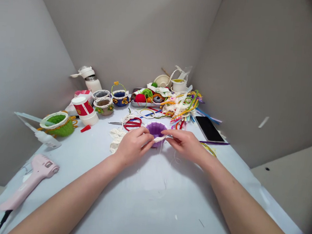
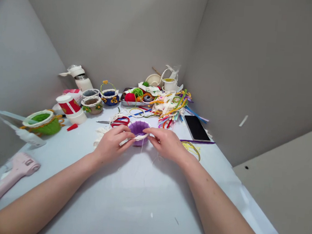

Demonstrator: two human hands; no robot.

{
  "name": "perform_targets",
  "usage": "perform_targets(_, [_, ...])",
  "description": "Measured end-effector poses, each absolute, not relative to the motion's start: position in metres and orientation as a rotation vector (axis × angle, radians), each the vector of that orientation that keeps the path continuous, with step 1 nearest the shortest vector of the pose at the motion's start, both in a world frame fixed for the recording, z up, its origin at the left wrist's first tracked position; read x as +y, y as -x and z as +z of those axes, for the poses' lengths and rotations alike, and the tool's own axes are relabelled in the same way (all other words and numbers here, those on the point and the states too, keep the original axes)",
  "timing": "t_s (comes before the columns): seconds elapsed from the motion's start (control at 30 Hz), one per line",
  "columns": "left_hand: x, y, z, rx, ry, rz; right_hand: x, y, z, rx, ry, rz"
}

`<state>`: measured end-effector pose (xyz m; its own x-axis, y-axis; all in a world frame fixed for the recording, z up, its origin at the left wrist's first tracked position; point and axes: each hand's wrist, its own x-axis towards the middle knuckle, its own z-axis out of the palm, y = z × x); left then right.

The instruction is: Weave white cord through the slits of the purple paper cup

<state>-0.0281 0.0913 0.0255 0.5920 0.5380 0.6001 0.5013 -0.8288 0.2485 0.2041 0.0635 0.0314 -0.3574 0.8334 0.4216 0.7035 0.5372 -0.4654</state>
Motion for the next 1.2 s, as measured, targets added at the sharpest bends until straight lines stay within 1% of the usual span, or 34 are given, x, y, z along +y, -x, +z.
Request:
perform_targets(0.17, [0.091, 0.027, 0.023, 0.921, -2.760, 1.098, 0.054, -0.193, 0.035, -2.195, 1.244, 0.210])
perform_targets(0.4, [0.087, 0.025, 0.025, 0.947, -2.740, 1.084, 0.058, -0.182, 0.024, -2.192, 1.292, 0.111])
perform_targets(0.63, [0.091, 0.022, 0.028, 0.910, -2.728, 1.079, 0.058, -0.182, 0.024, -2.174, 1.296, 0.180])
perform_targets(0.83, [0.093, 0.019, 0.026, 0.976, -2.666, 1.051, 0.057, -0.183, 0.027, -2.120, 1.326, 0.267])
perform_targets(1.03, [0.091, 0.018, 0.027, 1.055, -2.685, 1.013, 0.058, -0.185, 0.024, -2.106, 1.299, 0.292])
perform_targets(1.2, [0.092, 0.019, 0.028, 1.029, -2.730, 0.945, 0.061, -0.185, 0.021, -2.106, 1.280, 0.306])
